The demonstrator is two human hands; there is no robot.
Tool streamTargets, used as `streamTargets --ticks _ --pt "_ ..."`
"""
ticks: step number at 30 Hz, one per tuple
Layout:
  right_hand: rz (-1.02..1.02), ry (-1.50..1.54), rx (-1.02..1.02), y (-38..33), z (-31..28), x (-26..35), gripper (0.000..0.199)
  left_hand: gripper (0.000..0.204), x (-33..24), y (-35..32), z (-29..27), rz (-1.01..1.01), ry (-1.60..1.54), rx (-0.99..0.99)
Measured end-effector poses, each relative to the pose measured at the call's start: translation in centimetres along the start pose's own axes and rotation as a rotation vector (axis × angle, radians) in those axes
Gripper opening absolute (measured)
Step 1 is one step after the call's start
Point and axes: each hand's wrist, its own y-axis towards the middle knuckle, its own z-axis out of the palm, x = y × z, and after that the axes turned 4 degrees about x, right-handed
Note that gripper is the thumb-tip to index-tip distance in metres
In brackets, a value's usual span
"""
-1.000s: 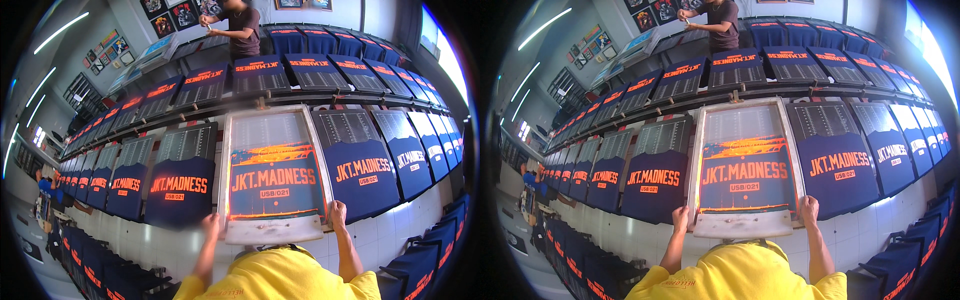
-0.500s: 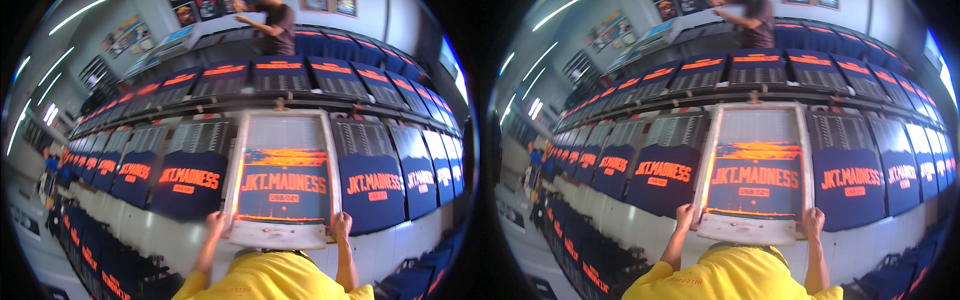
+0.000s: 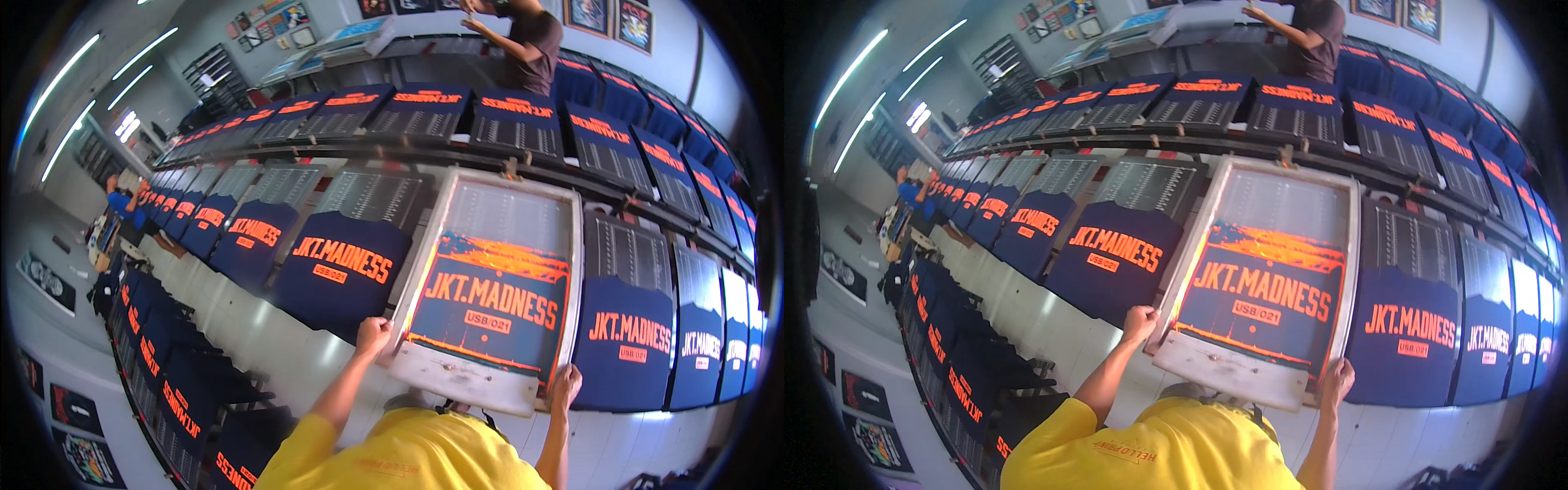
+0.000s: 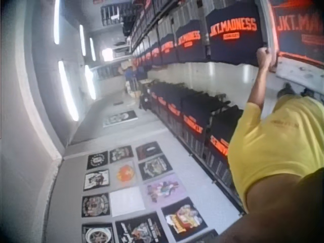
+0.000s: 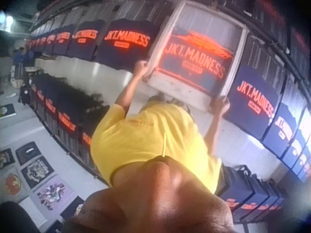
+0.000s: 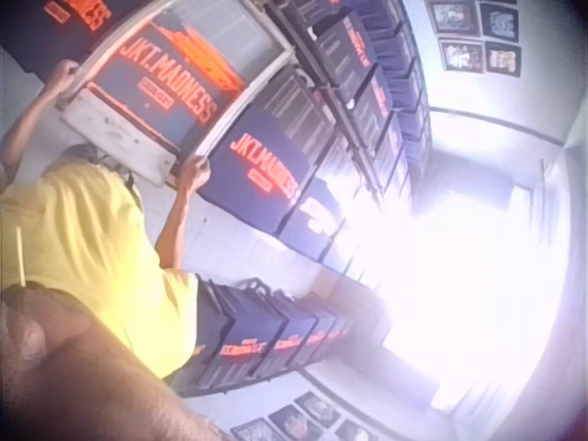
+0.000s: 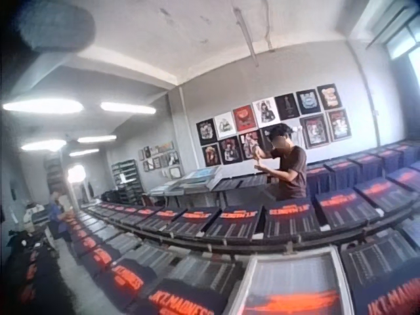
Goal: The person performs screen printing on a series of shirts, using a squeegee to spread orange ink across a mesh screen before lifting the frame.
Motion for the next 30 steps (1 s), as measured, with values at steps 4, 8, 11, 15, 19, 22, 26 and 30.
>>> streamTargets --ticks 4,8,11,15,19,22,26,30 --pt "0.104 0.133 0.107 0.6 0.0 -0.9 0.033 0.032 -0.2 0.2 0.2 -0.035 -0.034 0.03" --pt "-0.101 0.161 0.02 -0.1 -0.1 1.2 0.032 0.029 1.0 -0.1 0.6 0.024 -0.063 -0.063" --pt "-0.453 -0.046 -0.032 -1.8 -1.0 3.9 0.03 0.029 0.6 -1.1 0.4 0.104 -0.163 -0.183" --pt "-0.759 -0.208 0.556 -6.3 -2.9 9.0 0.043 0.026 -0.9 -5.0 -2.4 0.091 -0.419 -0.109" --pt "-1.046 -0.525 0.794 -10.4 -2.5 11.2 0.062 0.039 -2.8 -10.3 -6.8 -0.007 -0.6 0.706" --pt "-1.12 -0.602 0.799 -10.5 -1.1 11.4 0.057 0.04 -3.8 -12.5 -4.6 -0.014 -0.596 1.024" --pt "-1.119 -0.619 0.704 -9.4 0.1 14.7 0.038 0.043 -4.5 -14.1 1.4 -0.03 -0.677 1.088" --pt "-1.057 -0.677 0.504 -9.6 2.9 14.0 0.036 0.046 -6.1 -14.1 6.1 -0.21 -0.89 1.11"
